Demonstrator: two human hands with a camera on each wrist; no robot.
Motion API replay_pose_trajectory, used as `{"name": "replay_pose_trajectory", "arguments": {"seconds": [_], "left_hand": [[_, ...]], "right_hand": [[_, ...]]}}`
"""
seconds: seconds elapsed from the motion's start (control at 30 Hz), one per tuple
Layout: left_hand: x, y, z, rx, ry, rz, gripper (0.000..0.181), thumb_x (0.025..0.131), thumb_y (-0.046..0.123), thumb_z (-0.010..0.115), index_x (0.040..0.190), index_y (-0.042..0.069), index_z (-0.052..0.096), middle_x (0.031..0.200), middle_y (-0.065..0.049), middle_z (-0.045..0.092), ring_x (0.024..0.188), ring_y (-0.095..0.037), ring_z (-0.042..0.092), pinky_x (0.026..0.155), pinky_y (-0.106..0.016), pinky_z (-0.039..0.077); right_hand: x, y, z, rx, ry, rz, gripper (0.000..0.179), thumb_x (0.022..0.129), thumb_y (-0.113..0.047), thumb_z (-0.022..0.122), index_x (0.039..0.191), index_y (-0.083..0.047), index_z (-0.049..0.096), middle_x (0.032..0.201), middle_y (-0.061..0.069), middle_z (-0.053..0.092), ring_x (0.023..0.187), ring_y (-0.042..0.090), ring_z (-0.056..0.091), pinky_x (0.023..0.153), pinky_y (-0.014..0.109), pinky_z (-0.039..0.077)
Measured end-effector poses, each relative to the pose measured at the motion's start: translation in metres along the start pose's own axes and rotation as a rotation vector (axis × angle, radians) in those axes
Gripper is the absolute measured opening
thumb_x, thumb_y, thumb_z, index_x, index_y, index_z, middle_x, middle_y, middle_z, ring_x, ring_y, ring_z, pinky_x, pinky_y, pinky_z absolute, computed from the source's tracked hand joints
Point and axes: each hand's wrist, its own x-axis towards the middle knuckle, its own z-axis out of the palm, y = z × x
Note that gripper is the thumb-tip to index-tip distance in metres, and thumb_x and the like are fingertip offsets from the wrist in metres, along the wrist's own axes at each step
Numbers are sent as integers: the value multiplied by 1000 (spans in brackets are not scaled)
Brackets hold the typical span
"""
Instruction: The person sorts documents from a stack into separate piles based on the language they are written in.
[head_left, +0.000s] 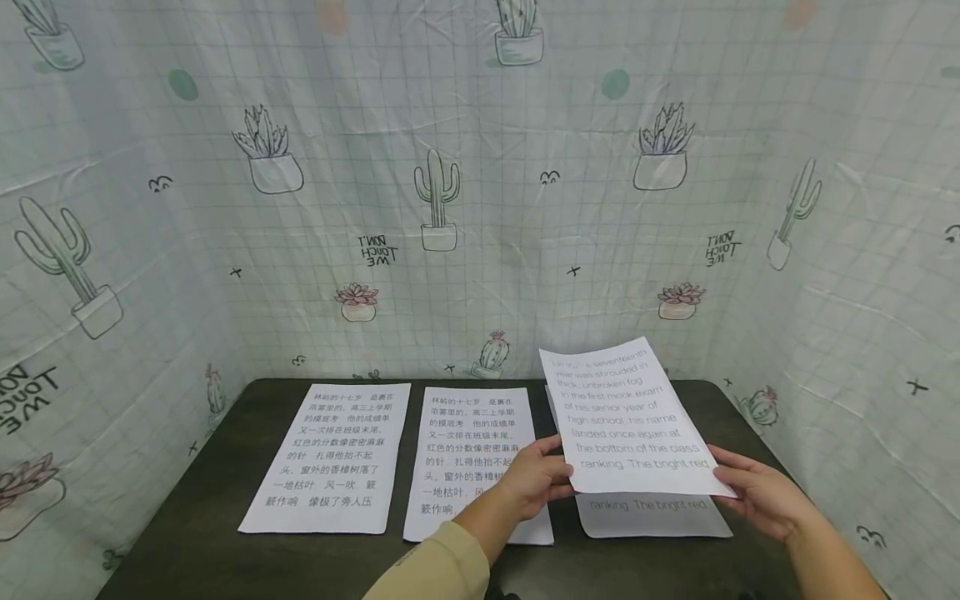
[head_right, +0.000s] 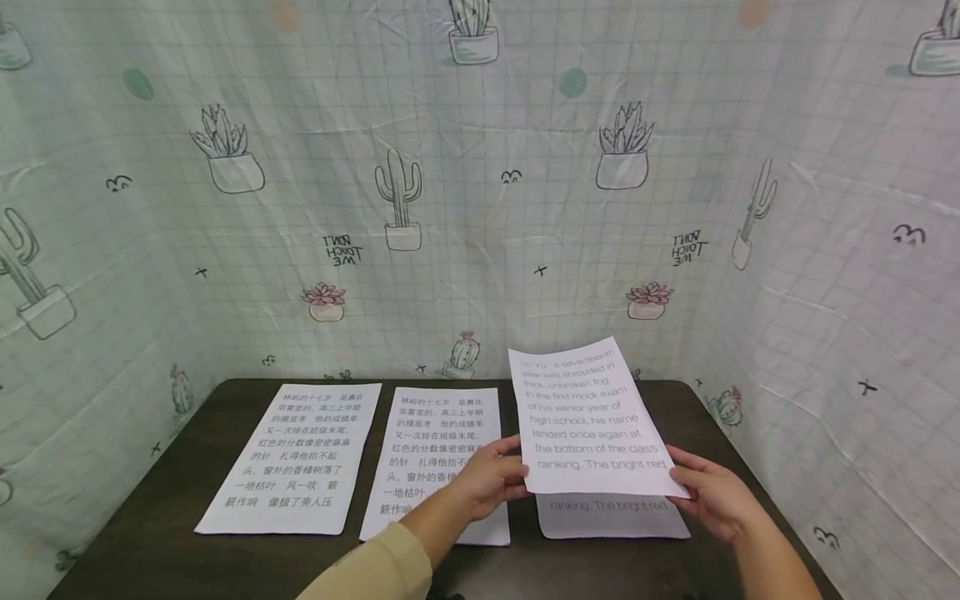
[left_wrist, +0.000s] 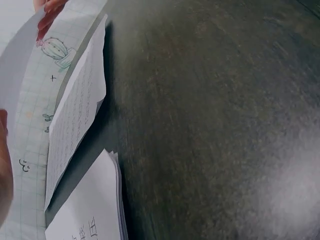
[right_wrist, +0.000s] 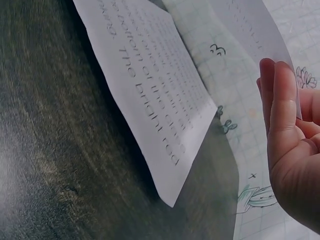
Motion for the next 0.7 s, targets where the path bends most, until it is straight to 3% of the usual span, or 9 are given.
{"name": "replay_pose_trajectory", "arguments": {"seconds": [0.3,0.43,0.53,0.63,0.7], "left_hand": [[0,-6,8,63,119,-36,65,80,-14,52,144,-6,40,110,-16,72,87,-19,71,80,-41,60],[1,-10,9,66,129,-52,66,79,-15,52,143,-7,41,107,-15,72,85,-19,71,77,-39,61],[3,-14,10,74,135,-56,66,78,-16,53,143,-7,41,105,-14,72,83,-18,70,76,-38,61],[4,-18,11,87,141,-56,66,78,-16,53,143,-8,41,105,-14,72,82,-17,70,74,-37,61],[4,-20,11,97,143,-61,66,78,-16,53,143,-8,41,106,-14,72,82,-16,69,73,-37,61]], "right_hand": [[3,10,-6,-48,102,60,40,101,-4,47,98,-38,67,99,-7,71,90,10,71,78,26,59],[3,13,-8,-95,158,91,35,101,-5,48,131,-21,59,98,-8,71,89,8,70,78,25,59],[2,17,-11,-92,158,93,36,101,-5,47,133,-17,57,98,-9,70,90,7,70,79,26,59],[2,20,-13,-87,159,101,32,101,-4,46,118,-24,65,97,-9,70,89,7,69,80,26,59],[3,22,-13,-110,182,113,35,101,-4,45,132,-16,59,96,-10,69,88,6,69,79,26,59]]}}
